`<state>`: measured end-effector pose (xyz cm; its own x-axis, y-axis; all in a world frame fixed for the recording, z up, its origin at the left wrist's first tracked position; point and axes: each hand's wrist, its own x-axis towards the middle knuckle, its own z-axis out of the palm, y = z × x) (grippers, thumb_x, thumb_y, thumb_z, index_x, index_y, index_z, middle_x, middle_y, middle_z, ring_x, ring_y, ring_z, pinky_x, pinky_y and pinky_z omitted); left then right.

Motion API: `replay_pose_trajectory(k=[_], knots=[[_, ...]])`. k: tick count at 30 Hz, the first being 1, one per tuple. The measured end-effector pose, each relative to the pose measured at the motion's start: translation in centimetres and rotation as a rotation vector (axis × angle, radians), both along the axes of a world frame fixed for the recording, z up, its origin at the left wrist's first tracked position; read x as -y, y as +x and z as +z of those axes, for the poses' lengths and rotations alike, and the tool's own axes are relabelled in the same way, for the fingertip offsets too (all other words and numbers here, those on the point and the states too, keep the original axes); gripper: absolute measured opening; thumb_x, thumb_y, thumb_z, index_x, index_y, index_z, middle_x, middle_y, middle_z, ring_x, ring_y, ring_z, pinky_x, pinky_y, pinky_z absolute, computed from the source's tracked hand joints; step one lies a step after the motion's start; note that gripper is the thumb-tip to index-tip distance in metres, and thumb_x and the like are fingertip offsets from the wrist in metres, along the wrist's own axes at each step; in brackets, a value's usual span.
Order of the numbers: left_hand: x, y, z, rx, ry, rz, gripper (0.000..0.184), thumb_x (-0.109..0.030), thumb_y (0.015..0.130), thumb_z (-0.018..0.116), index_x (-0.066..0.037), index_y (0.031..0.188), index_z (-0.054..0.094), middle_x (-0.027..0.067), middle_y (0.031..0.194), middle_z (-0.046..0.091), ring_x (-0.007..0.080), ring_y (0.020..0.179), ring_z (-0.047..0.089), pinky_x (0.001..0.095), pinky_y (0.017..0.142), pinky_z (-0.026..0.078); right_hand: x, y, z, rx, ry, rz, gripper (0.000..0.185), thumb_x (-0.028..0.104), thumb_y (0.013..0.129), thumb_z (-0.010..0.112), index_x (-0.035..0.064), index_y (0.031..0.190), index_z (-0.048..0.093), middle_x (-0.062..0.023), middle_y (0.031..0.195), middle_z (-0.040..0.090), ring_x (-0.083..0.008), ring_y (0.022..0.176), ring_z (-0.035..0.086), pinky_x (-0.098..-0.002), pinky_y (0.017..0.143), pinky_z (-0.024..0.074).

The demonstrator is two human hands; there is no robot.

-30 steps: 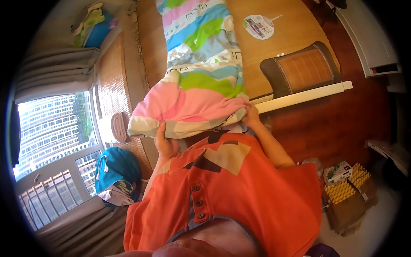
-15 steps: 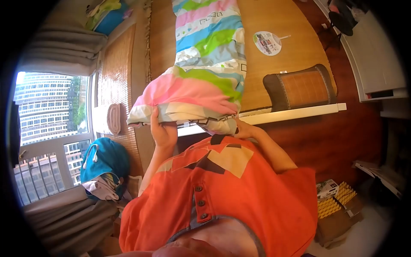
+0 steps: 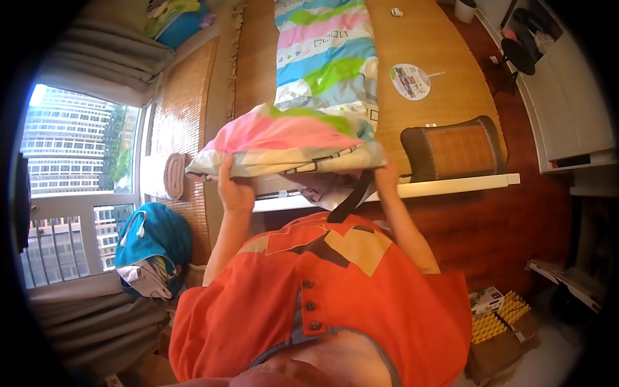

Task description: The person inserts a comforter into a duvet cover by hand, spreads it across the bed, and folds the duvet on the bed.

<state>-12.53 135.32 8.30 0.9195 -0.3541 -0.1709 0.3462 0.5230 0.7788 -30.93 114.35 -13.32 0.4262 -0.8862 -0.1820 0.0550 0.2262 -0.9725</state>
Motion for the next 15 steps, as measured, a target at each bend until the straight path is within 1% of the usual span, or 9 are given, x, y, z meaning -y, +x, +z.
replay_pose_trajectory(k=[1,2,5,7,8,9,10,12,15], knots=[[-1.3,1.0,-0.9,0.043,0.058,0.048,0.041,-0.008,0.077,0.058,-0.005,0.116,0.044,0.0051,0.106,0.051,0.0196,0.099,0.05,0.034,0.086,0.042,1.5,-1.4,3.7,-0.118,0.127,-0.025,0.032,-0.002,0.069,0.059,0.0022,0.101,0.055,-0.0044,0.087,0.06,-0.0159,0.084,0.057,-0.0283,0.075,0.0457],[-2.9,1.7,-1.9,0.081,0.118,0.099,0.041,-0.007,0.077,0.059,-0.005,0.115,0.044,0.0048,0.106,0.05,0.0189,0.099,0.05,0.0339,0.086,0.042,2.9,-2.5,5.3,-0.151,-0.307,-0.036,0.035,-0.005,0.064,0.06,0.0014,0.098,0.053,-0.0043,0.084,0.058,-0.0157,0.084,0.057,-0.0288,0.074,0.0463],[-7.9,2.0,-5.3,-0.009,0.158,0.121,0.044,-0.004,0.076,0.058,-0.006,0.117,0.042,0.0053,0.105,0.05,0.0187,0.098,0.05,0.0337,0.086,0.042,1.8,-4.8,10.6,-0.166,-0.42,0.168,0.047,-0.002,0.064,0.062,0.003,0.109,0.051,-0.009,0.096,0.058,-0.0178,0.089,0.056,-0.0291,0.077,0.0454],[-11.5,0.3,-9.6,-0.196,0.179,0.078,0.051,-0.012,0.079,0.061,-0.014,0.124,0.036,0.0027,0.109,0.048,0.0179,0.1,0.05,0.0366,0.082,0.045,0.5,-6.9,5.6,-0.3,-0.393,0.509,0.055,0.004,0.066,0.064,0.005,0.118,0.047,-0.0119,0.102,0.058,-0.0206,0.092,0.056,-0.0302,0.077,0.0451],[-15.2,0.0,-15.4,-0.323,0.271,0.011,0.052,-0.018,0.079,0.063,-0.018,0.124,0.035,0.0027,0.11,0.047,0.0184,0.094,0.051,0.0377,0.074,0.047,-0.3,-8.7,1.6,-0.463,-0.353,0.754,0.058,0.008,0.067,0.065,0.0062,0.121,0.045,-0.0132,0.104,0.058,-0.022,0.093,0.056,-0.0312,0.077,0.0453],[-18.2,-1.9,-20.1,-0.456,0.432,-0.04,0.05,-0.018,0.079,0.062,-0.018,0.122,0.036,0.0032,0.108,0.047,0.0189,0.093,0.051,0.0379,0.073,0.047,-2.1,-9.9,-0.2,-0.705,-0.299,0.843,0.052,0.022,0.069,0.072,0.0077,0.116,0.053,-0.0068,0.094,0.062,-0.0149,0.09,0.056,-0.0303,0.078,0.045],[-20.3,-4.3,-23.0,-0.588,0.601,-0.09,0.048,-0.017,0.079,0.062,-0.017,0.12,0.037,0.0038,0.107,0.048,0.0193,0.091,0.052,0.038,0.072,0.047,-2.7,-12.5,-7.6,-0.789,-0.166,0.785,0.045,0.025,0.073,0.066,0.007,0.113,0.055,-0.0072,0.089,0.062,-0.017,0.084,0.059,-0.031,0.073,0.0459],[-23.3,-8.9,-26.2,-0.796,0.832,-0.202,0.043,-0.016,0.08,0.06,-0.016,0.116,0.038,0.0048,0.103,0.049,0.0202,0.088,0.052,0.0383,0.069,0.047,-2.6,-13.0,-7.2,-0.943,-0.205,0.887,0.041,0.024,0.075,0.063,0.007,0.112,0.056,-0.0074,0.088,0.062,-0.0179,0.082,0.059,-0.0319,0.071,0.0463],[-22.1,-9.9,-26.9,-0.829,0.835,-0.251,0.036,-0.014,0.08,0.058,-0.015,0.111,0.04,0.0064,0.099,0.05,0.0215,0.083,0.053,0.0387,0.065,0.047,-2.9,-12.0,-6.3,-1.371,-0.266,1.098,0.031,0.02,0.081,0.053,0.0069,0.109,0.058,-0.0078,0.083,0.061,-0.0205,0.077,0.06,-0.0344,0.065,0.0472]])
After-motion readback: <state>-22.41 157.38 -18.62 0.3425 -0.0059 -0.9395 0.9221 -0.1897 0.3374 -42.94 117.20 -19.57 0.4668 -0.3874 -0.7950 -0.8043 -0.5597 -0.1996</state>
